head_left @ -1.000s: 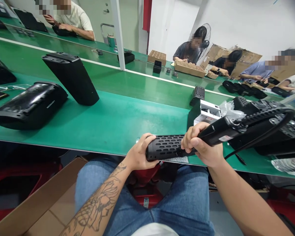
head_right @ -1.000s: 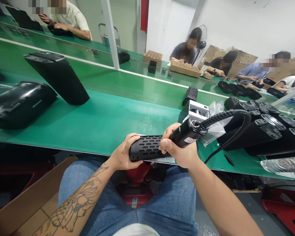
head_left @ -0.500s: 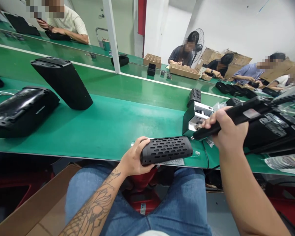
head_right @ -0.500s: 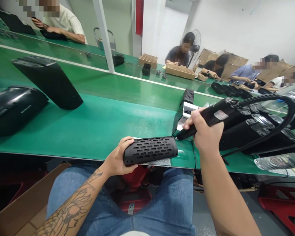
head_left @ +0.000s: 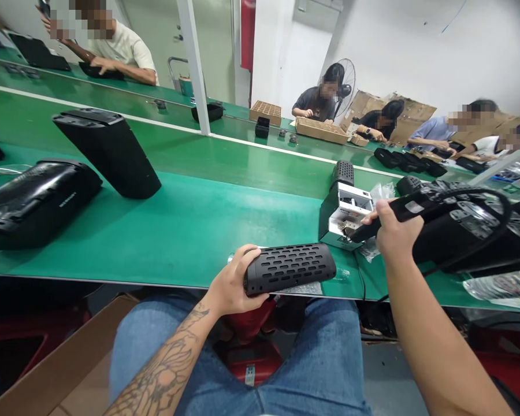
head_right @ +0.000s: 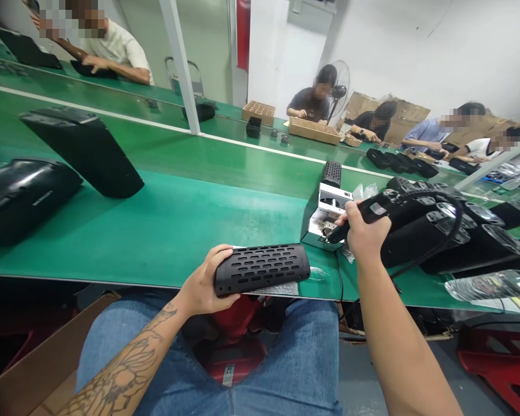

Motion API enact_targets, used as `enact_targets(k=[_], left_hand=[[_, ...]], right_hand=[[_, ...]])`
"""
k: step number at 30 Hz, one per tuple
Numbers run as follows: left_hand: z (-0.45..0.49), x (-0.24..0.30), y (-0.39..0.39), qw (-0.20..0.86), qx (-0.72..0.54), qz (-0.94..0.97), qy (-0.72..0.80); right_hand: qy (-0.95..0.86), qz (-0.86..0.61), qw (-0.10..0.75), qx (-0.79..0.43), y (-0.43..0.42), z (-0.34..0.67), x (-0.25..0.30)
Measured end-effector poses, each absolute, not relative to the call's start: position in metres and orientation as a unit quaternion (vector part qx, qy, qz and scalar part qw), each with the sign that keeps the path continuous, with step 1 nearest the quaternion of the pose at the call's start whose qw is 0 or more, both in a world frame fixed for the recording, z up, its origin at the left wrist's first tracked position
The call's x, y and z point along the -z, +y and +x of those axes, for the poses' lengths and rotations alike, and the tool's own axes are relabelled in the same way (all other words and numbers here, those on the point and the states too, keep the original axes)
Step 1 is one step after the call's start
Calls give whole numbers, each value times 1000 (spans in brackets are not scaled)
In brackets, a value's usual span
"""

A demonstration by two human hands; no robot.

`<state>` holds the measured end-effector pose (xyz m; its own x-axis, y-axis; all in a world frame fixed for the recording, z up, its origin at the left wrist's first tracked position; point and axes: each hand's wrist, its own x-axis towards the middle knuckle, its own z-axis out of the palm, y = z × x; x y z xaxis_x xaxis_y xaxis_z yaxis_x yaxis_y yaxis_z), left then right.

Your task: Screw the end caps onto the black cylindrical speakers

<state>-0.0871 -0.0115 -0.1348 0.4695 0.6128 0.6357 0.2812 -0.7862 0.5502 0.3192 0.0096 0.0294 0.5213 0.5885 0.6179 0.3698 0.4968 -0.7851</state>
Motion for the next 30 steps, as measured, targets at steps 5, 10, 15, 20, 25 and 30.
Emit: enact_targets(k=[5, 10, 15, 20, 25, 30], left_hand=[[-88, 135, -11, 193, -436, 836, 271], [-87, 134, -12, 193, -428, 839, 276], [-88, 134, -12, 196, -430, 836, 277], [-92, 136, -13, 195, -434, 836, 271], [-96, 127, -16, 208, -412, 837, 292], [-128, 120, 1, 243, -348, 834, 352]], right_hand=[[-468, -476, 743, -46, 13, 318, -43], [-443, -459, 769, -40, 10, 316, -41], [-432, -441, 785, -57, 2, 318, -40], [-405, -423, 805, -94, 0, 325, -44], [-348, -366, 835, -218, 5, 334, -43], [-316, -317, 860, -246, 19, 346, -35]])
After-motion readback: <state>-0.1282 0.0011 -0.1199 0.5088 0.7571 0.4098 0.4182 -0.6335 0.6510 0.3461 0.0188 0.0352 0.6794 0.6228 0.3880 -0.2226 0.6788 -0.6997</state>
